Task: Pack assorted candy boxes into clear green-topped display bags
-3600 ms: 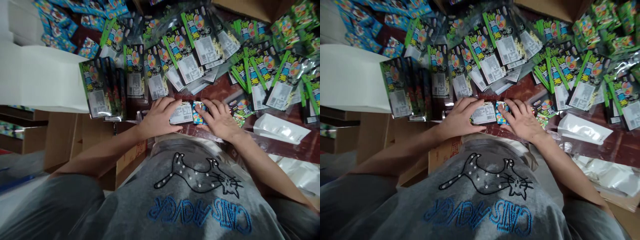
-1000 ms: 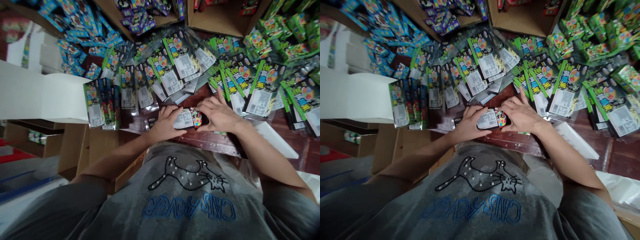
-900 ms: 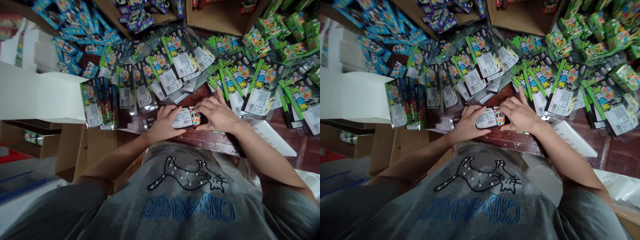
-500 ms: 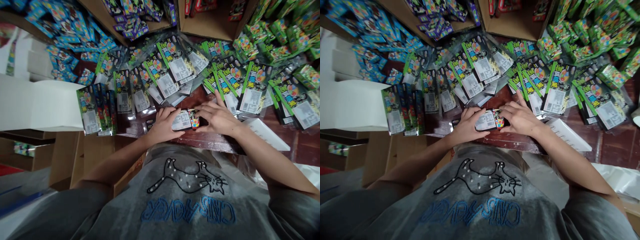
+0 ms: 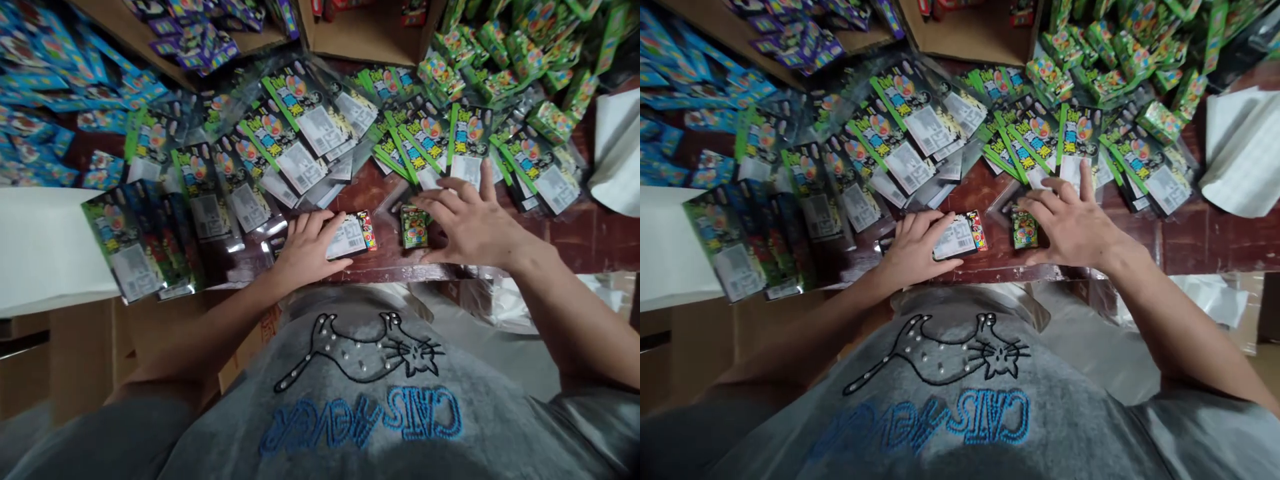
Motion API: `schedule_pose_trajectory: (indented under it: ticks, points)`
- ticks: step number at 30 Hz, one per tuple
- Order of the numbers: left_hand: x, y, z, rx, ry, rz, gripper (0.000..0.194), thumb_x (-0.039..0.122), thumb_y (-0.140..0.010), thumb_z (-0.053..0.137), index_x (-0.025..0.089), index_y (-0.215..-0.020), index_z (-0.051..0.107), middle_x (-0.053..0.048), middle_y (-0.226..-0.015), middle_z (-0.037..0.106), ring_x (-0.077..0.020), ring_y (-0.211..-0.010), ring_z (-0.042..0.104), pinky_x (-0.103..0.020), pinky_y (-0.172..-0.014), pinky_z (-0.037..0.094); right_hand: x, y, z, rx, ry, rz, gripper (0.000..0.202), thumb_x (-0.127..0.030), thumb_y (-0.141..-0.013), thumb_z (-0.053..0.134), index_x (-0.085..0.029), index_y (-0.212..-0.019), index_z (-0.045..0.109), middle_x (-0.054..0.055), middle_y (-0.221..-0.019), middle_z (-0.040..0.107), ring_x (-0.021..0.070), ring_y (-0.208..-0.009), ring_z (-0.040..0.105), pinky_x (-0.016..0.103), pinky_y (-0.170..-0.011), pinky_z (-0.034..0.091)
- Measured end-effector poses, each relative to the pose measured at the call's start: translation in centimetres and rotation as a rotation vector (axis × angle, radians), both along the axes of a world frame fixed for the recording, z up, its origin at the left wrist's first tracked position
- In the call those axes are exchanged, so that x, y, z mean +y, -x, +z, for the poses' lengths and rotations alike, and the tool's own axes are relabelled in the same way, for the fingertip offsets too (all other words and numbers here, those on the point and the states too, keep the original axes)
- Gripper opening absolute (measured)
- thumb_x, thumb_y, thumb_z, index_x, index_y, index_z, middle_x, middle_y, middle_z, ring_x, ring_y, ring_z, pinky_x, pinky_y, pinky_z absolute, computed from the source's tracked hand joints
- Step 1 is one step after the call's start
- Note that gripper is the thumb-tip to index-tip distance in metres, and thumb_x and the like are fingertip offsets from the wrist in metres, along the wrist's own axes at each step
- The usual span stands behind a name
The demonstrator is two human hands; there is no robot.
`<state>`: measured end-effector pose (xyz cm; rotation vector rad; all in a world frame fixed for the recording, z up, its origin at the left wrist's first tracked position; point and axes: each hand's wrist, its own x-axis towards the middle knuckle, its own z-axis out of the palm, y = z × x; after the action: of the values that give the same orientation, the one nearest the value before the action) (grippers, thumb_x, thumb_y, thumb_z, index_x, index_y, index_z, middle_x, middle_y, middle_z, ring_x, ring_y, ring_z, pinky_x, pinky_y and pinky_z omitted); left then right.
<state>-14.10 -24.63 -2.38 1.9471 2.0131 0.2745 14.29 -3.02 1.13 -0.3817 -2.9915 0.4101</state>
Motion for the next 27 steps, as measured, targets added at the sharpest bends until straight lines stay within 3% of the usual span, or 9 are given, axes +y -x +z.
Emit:
schedule_pose_trajectory:
  ticks: [4,9,15,17,20,24,27]
  points:
    - [0.3,-0.3,0.1,-0.012,-0.018,-0.039,0.090,0.049,-0.083,0.082,0.019,-0.161,0.048,-0.018,-0.148,0.056,-0.0413,-0.130,0.051,-0.056,-0.111,0.042,-0.5,-0.6,-1.3,-0.056,-0.050,0.018,0.075,-0.070,-0.093,0.068,-0.025,-0.151,0.056,0.017,-0.142,0.069,0.0467,-0.132,0.056,0.085,-0.128,0.000]
    - [0.6,-1.0,0.3,-0.041,-0.029,-0.063,0.090,0.049,-0.083,0.081,0.021,-0.161,0.046,-0.017,-0.148,0.057,-0.0399,-0.133,0.051,-0.055,-0.112,0.042,-1.3,2.1,-3.4,-0.059,-0.050,-0.001,0.085,-0.075,-0.081,0.073,-0.018,-0.143,0.060,0.018,-0.131,0.067,0.0474,-0.127,0.056,0.088,-0.125,0.011]
    - [0.4,-1.3,0.4,-0.063,-0.062,-0.065,0.090,0.047,-0.084,0.081,0.020,-0.162,0.043,-0.017,-0.149,0.057,-0.0395,-0.135,0.056,-0.055,-0.113,0.044,-1.8,3.1,-2.0,0.016,-0.026,-0.025,0.078,-0.069,-0.084,0.076,-0.021,-0.143,0.059,0.018,-0.124,0.067,0.0462,-0.124,0.058,0.082,-0.128,0.017]
    - [0.3,-1.4,0.5,-0.067,-0.095,-0.067,0.089,0.046,-0.085,0.082,0.019,-0.161,0.045,-0.018,-0.148,0.058,-0.0382,-0.136,0.058,-0.054,-0.115,0.044,-1.9,3.2,-1.7,0.051,0.030,-0.033,0.082,-0.069,-0.085,0.076,-0.020,-0.148,0.057,0.018,-0.129,0.066,0.0461,-0.126,0.057,0.084,-0.126,0.017]
    - [0.2,-1.6,0.7,-0.104,-0.090,-0.067,0.090,0.043,-0.082,0.085,0.017,-0.160,0.048,-0.019,-0.147,0.060,-0.0387,-0.138,0.059,-0.057,-0.118,0.044,-1.5,3.4,-1.7,0.070,0.166,0.061,0.085,-0.067,-0.087,0.075,-0.020,-0.156,0.054,0.018,-0.137,0.063,0.0428,-0.127,0.058,0.081,-0.126,0.020]
    - [1.1,-1.1,1.0,-0.432,0.054,0.051,0.098,0.046,-0.074,0.091,0.019,-0.159,0.050,-0.018,-0.155,0.058,-0.0370,-0.141,0.059,-0.056,-0.118,0.049,0.1,3.2,-1.5,0.099,0.379,0.195,0.088,-0.068,-0.089,0.075,-0.023,-0.161,0.051,0.017,-0.142,0.059,0.0358,-0.131,0.058,0.063,-0.122,0.042]
    - [2.6,-0.3,1.5,-0.808,0.255,0.130,0.054,0.050,-0.088,0.076,0.021,-0.133,0.070,-0.011,-0.128,0.076,-0.0273,-0.113,0.073,-0.045,-0.096,0.061,1.2,3.3,-0.8,0.085,0.471,0.242,0.090,-0.069,-0.090,0.075,-0.026,-0.164,0.049,0.016,-0.146,0.057,0.0328,-0.135,0.057,0.051,-0.115,0.052]
